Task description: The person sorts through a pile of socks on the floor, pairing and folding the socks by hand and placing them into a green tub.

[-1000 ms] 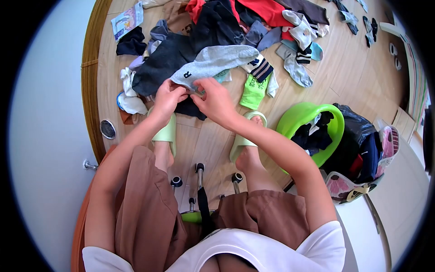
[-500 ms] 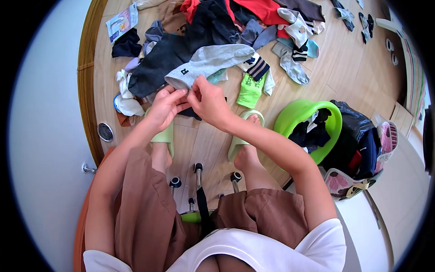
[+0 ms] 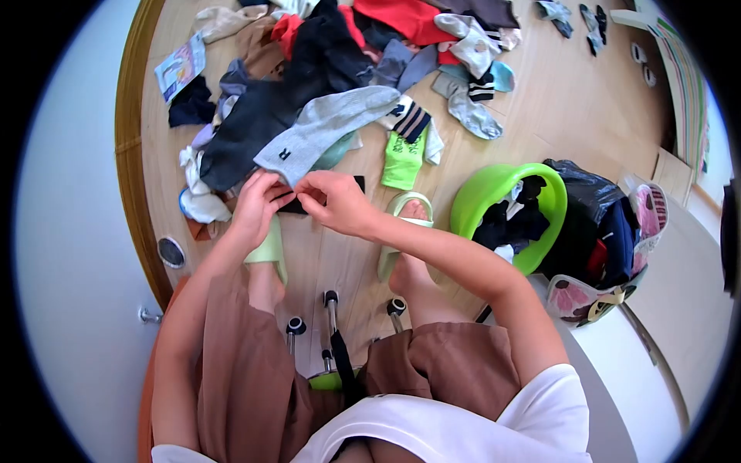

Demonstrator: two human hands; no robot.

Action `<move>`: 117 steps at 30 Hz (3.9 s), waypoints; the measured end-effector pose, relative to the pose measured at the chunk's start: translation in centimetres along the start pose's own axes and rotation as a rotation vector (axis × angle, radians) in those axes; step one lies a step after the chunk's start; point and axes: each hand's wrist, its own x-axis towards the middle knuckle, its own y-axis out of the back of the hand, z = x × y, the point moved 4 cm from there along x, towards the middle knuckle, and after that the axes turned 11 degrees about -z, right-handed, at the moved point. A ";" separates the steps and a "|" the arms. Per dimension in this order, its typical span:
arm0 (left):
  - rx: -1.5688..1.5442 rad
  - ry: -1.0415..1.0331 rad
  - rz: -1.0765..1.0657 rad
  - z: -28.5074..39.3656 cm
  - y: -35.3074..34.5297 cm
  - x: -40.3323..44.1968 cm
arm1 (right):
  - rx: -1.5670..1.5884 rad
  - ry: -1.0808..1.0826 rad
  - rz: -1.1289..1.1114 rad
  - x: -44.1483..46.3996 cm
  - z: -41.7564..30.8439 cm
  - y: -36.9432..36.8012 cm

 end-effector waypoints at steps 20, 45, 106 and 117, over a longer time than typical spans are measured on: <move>0.231 -0.145 0.052 2.2 -4.6 -0.8 | 1.366 -0.360 0.446 3.1 7.5 8.0; 0.537 -0.142 -0.135 3.4 -4.5 1.5 | 0.286 -0.349 0.722 -6.8 11.7 13.8; -0.076 -0.465 0.194 5.6 12.9 -8.5 | -1.004 -0.171 0.621 6.1 2.7 11.5; -0.024 -0.402 0.193 5.1 13.4 -8.6 | -0.444 -0.189 0.597 4.5 3.9 16.1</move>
